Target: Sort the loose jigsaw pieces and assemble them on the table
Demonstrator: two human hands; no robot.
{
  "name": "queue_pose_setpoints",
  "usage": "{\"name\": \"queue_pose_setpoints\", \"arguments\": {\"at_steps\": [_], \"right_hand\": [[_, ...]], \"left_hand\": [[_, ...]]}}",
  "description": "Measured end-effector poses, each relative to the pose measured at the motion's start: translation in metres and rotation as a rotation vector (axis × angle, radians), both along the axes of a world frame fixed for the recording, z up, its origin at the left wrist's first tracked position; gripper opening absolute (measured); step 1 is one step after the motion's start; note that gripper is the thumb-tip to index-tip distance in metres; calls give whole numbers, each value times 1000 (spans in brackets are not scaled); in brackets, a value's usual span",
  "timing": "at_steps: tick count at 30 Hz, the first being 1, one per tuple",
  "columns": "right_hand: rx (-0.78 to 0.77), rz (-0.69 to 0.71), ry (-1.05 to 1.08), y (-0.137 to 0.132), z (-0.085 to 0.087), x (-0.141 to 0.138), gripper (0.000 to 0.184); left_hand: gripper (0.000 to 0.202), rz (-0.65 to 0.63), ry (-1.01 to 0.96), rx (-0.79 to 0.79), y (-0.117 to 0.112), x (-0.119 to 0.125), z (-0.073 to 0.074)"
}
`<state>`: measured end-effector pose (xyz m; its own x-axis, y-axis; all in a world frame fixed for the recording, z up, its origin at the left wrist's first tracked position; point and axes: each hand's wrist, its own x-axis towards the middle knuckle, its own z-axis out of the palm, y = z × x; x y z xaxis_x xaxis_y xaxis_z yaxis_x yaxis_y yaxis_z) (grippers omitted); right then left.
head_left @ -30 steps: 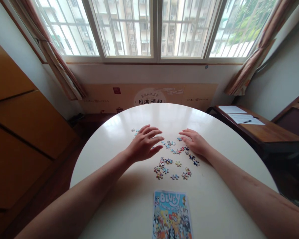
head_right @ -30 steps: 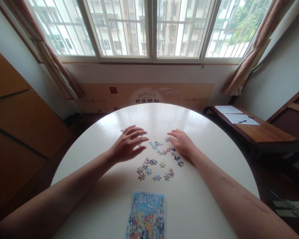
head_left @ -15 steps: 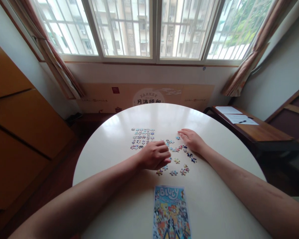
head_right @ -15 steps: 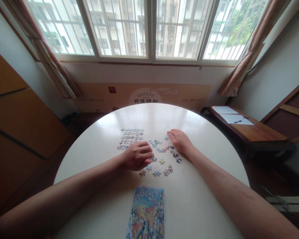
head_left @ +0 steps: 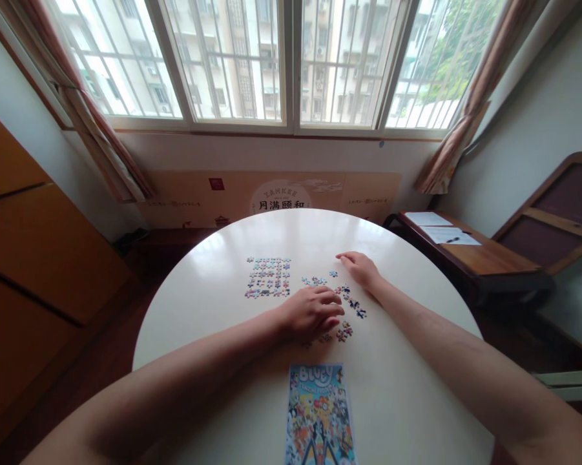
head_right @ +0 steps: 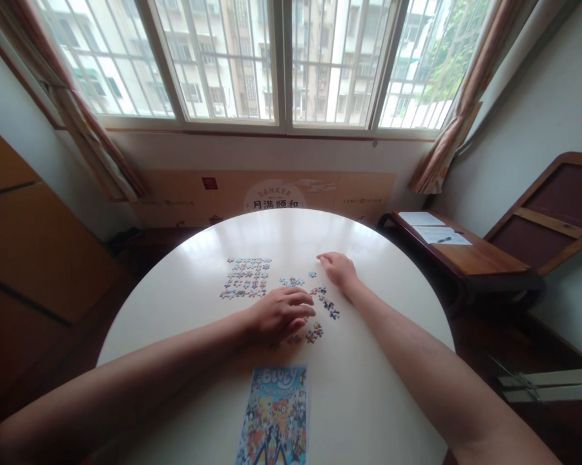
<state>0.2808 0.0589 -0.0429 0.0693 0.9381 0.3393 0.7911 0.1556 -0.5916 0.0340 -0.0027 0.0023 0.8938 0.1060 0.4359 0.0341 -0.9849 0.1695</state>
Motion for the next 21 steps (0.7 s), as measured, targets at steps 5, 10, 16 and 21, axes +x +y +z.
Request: {"name": "queue_pose_setpoints", "arguments": {"at_steps": [5,10,16,21], "right_hand": [[-5,-21,89,0,-3,3,29],[30,47,122,-8,-5,3,30],[111,187,63,-14,1,0,36],[158,232,2,-16,1,1,40]], "left_hand": [[52,132,-213,-111,0,1,4],[59,309,-195,-135,2,-18,13],[42,400,36,-47,11,-21,6],[55,452,166,-46,17,-12,-7]]}}
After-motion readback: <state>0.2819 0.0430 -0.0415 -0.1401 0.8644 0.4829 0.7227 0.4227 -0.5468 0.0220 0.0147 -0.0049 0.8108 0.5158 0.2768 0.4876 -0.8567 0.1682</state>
